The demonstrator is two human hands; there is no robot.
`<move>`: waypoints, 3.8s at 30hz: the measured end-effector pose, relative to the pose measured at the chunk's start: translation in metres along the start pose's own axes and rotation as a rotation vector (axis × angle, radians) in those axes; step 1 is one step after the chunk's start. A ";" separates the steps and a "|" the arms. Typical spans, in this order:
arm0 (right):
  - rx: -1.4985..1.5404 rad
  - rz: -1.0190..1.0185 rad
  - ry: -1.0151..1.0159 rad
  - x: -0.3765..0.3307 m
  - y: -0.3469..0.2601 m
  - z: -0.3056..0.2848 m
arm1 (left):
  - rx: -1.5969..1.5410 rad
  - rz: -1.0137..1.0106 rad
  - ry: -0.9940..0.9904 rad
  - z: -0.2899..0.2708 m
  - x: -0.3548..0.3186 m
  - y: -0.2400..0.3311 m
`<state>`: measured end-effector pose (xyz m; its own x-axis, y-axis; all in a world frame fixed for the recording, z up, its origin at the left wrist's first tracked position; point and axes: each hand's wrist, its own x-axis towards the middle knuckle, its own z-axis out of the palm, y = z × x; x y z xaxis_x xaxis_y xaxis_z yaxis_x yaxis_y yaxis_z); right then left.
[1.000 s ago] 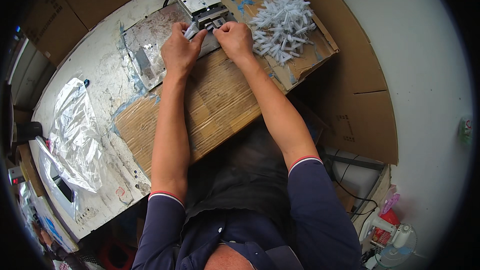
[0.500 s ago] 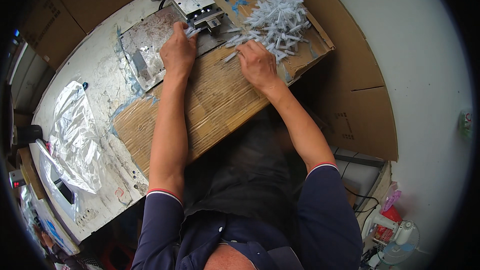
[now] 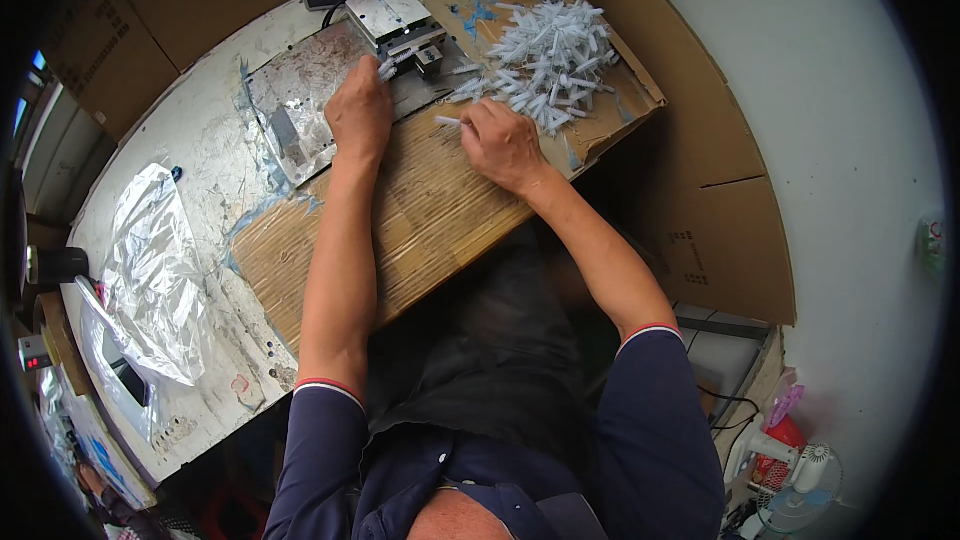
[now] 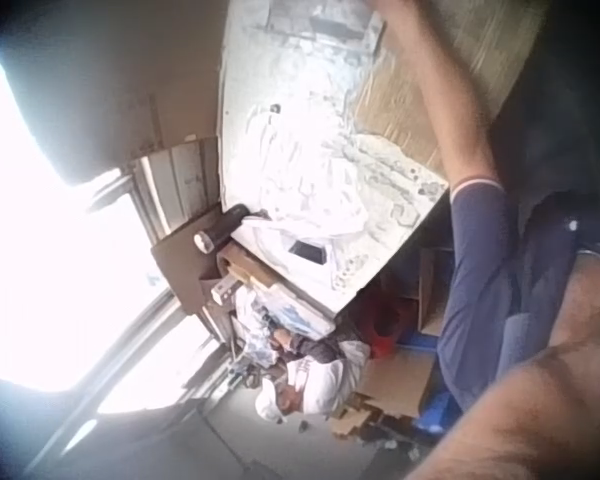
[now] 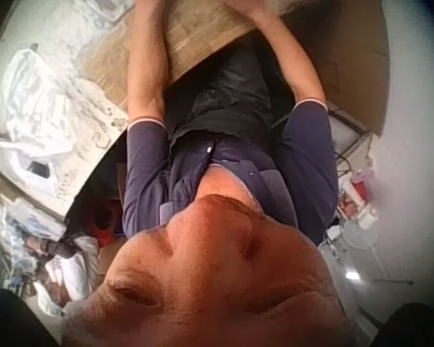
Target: Insert small plastic components into a mechanical assembly jig and use a press machine.
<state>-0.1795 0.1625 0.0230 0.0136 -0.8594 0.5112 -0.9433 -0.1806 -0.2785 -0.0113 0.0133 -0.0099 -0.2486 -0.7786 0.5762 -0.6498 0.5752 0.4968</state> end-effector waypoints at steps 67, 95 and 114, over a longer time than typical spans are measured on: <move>-0.158 0.017 -0.075 0.050 0.024 0.014 | 0.066 -0.040 -0.042 0.004 -0.001 0.007; -0.252 -0.110 -0.198 0.078 0.040 0.023 | -1.549 -0.554 -0.167 -0.024 0.014 -0.015; 0.002 0.032 -0.065 0.014 -0.018 0.012 | -1.587 -0.602 -0.167 -0.026 0.011 -0.017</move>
<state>-0.1585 0.1483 0.0258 0.0047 -0.8939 0.4483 -0.9431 -0.1531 -0.2952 0.0153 0.0017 0.0048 -0.3881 -0.9196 0.0618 0.6019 -0.2021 0.7726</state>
